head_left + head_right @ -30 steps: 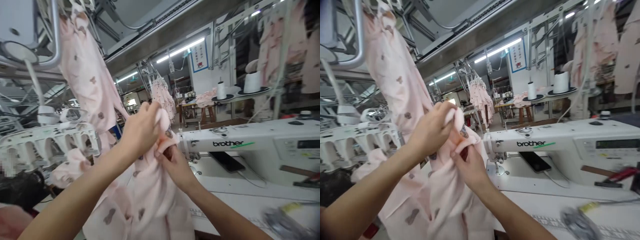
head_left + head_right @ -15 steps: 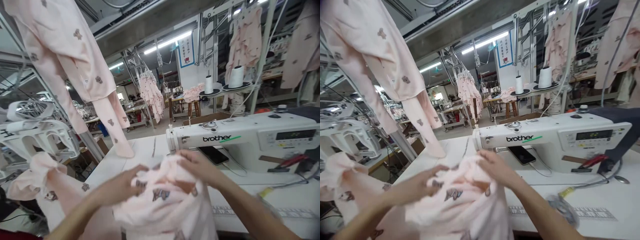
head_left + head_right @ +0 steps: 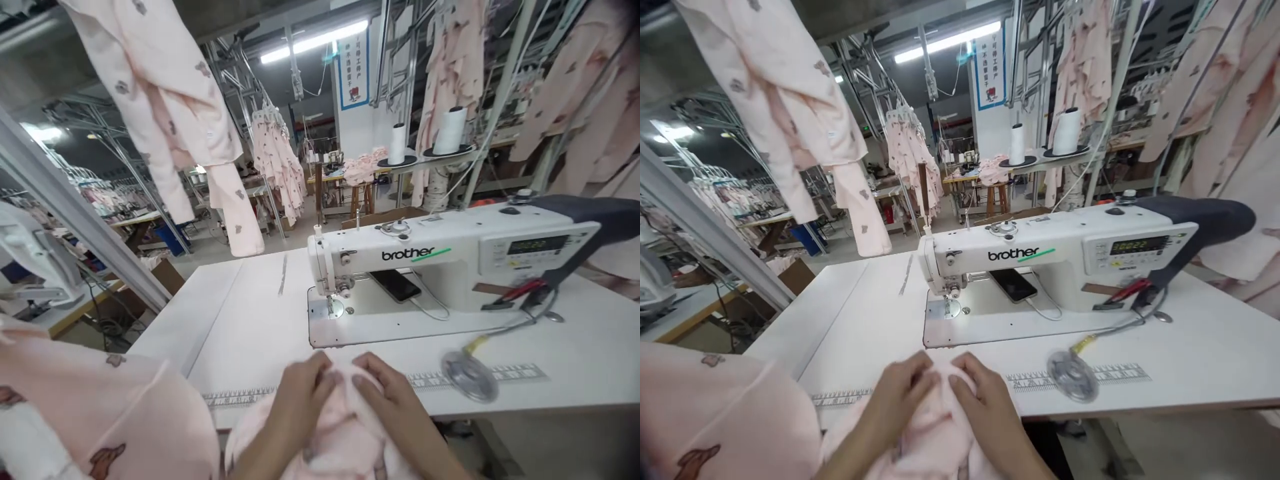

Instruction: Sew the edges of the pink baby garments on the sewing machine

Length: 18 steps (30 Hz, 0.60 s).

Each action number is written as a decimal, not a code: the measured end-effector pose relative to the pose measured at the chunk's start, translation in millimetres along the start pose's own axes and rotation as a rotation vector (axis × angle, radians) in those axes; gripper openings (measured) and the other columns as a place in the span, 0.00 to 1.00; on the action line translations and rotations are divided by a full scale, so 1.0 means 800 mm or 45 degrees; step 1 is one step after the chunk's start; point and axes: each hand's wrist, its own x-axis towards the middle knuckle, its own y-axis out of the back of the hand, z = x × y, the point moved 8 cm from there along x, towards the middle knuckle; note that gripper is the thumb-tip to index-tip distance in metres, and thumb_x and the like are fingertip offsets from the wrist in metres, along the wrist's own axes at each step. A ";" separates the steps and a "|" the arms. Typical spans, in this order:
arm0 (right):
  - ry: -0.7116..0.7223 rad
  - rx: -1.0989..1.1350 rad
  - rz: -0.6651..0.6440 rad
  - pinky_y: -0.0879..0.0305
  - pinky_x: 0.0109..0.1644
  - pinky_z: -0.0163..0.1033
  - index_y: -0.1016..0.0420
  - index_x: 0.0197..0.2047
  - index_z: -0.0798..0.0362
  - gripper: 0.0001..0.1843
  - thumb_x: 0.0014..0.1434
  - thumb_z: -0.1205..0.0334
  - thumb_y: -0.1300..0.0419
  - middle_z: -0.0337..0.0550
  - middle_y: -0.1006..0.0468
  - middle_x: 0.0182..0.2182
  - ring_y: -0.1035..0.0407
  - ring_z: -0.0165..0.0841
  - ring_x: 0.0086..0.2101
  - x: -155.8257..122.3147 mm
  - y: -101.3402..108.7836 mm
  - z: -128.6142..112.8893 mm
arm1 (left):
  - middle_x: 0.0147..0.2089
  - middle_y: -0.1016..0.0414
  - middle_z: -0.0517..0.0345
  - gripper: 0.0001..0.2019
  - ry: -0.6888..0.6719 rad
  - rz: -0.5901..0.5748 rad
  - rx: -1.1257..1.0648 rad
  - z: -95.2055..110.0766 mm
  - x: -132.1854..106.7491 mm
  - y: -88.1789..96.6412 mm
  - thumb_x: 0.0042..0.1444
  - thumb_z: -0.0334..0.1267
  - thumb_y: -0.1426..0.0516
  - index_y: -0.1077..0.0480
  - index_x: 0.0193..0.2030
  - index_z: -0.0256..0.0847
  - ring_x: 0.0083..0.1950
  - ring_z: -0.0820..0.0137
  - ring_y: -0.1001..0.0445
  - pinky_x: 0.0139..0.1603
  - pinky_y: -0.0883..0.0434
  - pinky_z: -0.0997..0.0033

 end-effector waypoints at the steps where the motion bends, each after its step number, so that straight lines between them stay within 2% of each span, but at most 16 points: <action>1: -0.045 0.016 -0.015 0.40 0.34 0.34 0.34 0.32 0.53 0.10 0.58 0.55 0.48 0.36 0.31 0.27 0.37 0.32 0.31 -0.008 -0.002 0.017 | 0.23 0.34 0.61 0.12 0.034 -0.056 -0.134 -0.016 -0.003 -0.025 0.56 0.47 0.50 0.36 0.29 0.41 0.28 0.69 0.35 0.28 0.41 0.70; 2: -0.084 0.028 -0.073 0.40 0.35 0.34 0.34 0.31 0.53 0.11 0.58 0.54 0.48 0.36 0.32 0.26 0.37 0.32 0.31 -0.016 -0.007 0.030 | 0.23 0.34 0.61 0.11 0.041 -0.095 -0.250 -0.029 -0.008 -0.044 0.55 0.46 0.49 0.35 0.29 0.41 0.28 0.69 0.35 0.28 0.41 0.71; 4: -0.120 0.004 -0.214 0.39 0.35 0.35 0.32 0.32 0.54 0.14 0.59 0.51 0.48 0.38 0.31 0.27 0.35 0.33 0.31 -0.028 -0.017 0.038 | 0.29 0.30 0.58 0.10 0.012 -0.063 -0.399 -0.042 -0.021 -0.053 0.56 0.43 0.49 0.33 0.34 0.40 0.33 0.69 0.33 0.33 0.38 0.72; 6: -0.034 -0.095 -0.196 0.38 0.37 0.36 0.30 0.35 0.53 0.15 0.61 0.51 0.50 0.40 0.29 0.31 0.34 0.33 0.33 -0.028 -0.010 0.019 | 0.37 0.29 0.55 0.11 -0.087 0.060 -0.439 -0.033 -0.033 -0.031 0.58 0.41 0.51 0.32 0.40 0.40 0.39 0.68 0.32 0.39 0.37 0.71; 9: 0.238 -0.265 -0.010 0.40 0.48 0.37 0.30 0.46 0.49 0.12 0.63 0.56 0.49 0.43 0.31 0.44 0.36 0.34 0.44 -0.010 0.010 -0.038 | 0.40 0.31 0.55 0.10 -0.247 0.193 -0.411 0.004 -0.039 0.012 0.60 0.40 0.52 0.31 0.42 0.42 0.42 0.69 0.32 0.42 0.37 0.71; 11: 0.337 -0.271 -0.087 0.41 0.51 0.36 0.34 0.52 0.45 0.14 0.63 0.60 0.49 0.41 0.32 0.47 0.38 0.32 0.47 0.004 0.006 -0.061 | 0.40 0.31 0.56 0.08 -0.274 0.270 -0.422 0.020 -0.036 0.029 0.59 0.38 0.51 0.32 0.40 0.43 0.41 0.70 0.32 0.42 0.36 0.73; 14: 0.324 -0.275 -0.202 0.39 0.45 0.33 0.30 0.47 0.45 0.11 0.63 0.64 0.48 0.37 0.29 0.39 0.35 0.29 0.40 0.017 -0.002 -0.067 | 0.39 0.30 0.60 0.05 -0.144 0.373 -0.515 0.017 -0.028 0.035 0.56 0.37 0.48 0.36 0.40 0.44 0.40 0.71 0.31 0.40 0.36 0.73; 16: 0.316 -0.360 -0.210 0.40 0.43 0.33 0.28 0.42 0.47 0.07 0.61 0.65 0.46 0.36 0.28 0.36 0.34 0.29 0.38 0.018 0.000 -0.068 | 0.38 0.29 0.63 0.09 -0.065 0.327 -0.556 0.012 -0.023 0.026 0.55 0.36 0.48 0.40 0.43 0.45 0.39 0.72 0.30 0.39 0.36 0.73; 18: 0.320 -0.452 -0.264 0.41 0.42 0.33 0.29 0.38 0.48 0.04 0.60 0.65 0.44 0.36 0.29 0.36 0.35 0.29 0.38 0.016 0.001 -0.072 | 0.37 0.28 0.65 0.13 -0.076 0.211 -0.528 0.017 -0.019 0.017 0.55 0.34 0.48 0.42 0.47 0.47 0.37 0.73 0.30 0.41 0.36 0.73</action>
